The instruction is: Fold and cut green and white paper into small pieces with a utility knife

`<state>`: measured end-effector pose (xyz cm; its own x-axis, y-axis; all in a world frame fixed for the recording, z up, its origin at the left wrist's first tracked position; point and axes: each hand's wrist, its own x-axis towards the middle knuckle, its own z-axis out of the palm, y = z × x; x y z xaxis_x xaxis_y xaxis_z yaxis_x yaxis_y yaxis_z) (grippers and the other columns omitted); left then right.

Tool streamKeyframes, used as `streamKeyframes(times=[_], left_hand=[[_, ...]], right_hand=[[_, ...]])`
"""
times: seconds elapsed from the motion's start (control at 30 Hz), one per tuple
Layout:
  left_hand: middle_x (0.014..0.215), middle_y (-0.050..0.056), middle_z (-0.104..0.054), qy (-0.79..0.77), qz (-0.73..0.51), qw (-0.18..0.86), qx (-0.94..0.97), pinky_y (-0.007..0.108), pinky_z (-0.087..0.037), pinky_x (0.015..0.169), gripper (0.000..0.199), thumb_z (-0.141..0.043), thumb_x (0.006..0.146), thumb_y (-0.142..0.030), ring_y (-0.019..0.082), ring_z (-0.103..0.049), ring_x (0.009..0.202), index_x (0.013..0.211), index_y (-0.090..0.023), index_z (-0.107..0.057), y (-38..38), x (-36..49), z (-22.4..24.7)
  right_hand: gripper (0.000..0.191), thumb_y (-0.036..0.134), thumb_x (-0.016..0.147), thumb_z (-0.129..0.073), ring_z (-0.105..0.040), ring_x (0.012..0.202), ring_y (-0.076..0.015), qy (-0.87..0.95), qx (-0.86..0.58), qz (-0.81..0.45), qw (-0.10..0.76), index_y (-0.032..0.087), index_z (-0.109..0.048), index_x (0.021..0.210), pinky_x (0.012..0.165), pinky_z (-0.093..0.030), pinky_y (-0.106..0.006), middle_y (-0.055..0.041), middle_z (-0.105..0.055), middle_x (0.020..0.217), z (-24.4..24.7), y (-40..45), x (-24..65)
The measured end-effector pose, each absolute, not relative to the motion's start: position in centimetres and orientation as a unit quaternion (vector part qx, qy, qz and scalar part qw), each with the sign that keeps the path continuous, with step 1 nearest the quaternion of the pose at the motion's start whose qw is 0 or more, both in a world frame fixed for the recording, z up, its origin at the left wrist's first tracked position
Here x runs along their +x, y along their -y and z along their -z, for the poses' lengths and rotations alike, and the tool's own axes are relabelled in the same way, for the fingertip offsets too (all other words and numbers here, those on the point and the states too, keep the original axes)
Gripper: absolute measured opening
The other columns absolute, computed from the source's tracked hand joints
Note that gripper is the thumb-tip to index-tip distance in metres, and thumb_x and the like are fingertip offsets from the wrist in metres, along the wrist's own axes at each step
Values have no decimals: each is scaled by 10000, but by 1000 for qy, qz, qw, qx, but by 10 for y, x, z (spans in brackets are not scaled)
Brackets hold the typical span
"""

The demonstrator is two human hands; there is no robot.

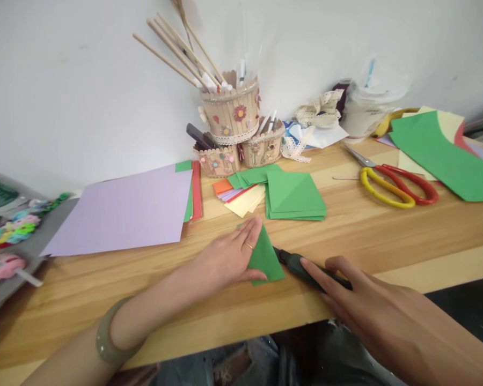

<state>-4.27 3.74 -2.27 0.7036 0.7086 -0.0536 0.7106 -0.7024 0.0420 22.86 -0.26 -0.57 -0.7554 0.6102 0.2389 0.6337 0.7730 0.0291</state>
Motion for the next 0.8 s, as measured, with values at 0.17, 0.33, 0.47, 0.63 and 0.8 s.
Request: streamKeyframes(times=[0.17,0.33,0.47,0.63,0.8], left_hand=[[1507,305,-153,-390,14,43,920,384,-339,1100,1212,-618,845,-543,318,-208,1410,1403,-48,338,-37,-42,22],[1520,292,-124,-393,10,66,917,395,-330,1106,1219,-620,842,-549,314,-167,1418,1395,-87,364,-38,-42,26],[1516,302,-106,-398,10,86,913,410,-325,1112,1213,-623,835,-554,322,-136,1420,1412,-79,332,-39,-42,26],[1513,317,-59,-426,21,118,897,405,-318,1120,1205,-661,801,-559,327,-75,1425,1457,-28,199,-39,-38,20],[1530,288,-34,-442,16,138,886,417,-268,1149,1207,-680,787,-554,314,-48,1432,1471,-83,196,-39,-37,17]], right_hand=[[621,13,731,-352,-637,555,-147,936,-326,84,99,93,-425,1343,399,-474,-241,-97,-600,961,5,-7,225],[625,24,730,-362,-587,469,-129,935,-335,93,76,114,-406,1347,370,-435,-242,-71,-594,927,5,-16,222],[596,52,752,-387,-564,441,-119,929,-347,114,65,134,-402,1342,358,-403,-241,-64,-589,916,9,-21,218],[602,43,755,-376,-609,498,-135,923,-354,135,67,138,-379,1350,372,-378,-238,-80,-580,966,15,-28,214],[596,49,794,-373,-617,533,-155,912,-382,142,51,141,-341,1383,368,-375,-257,-77,-571,982,20,-34,211]])
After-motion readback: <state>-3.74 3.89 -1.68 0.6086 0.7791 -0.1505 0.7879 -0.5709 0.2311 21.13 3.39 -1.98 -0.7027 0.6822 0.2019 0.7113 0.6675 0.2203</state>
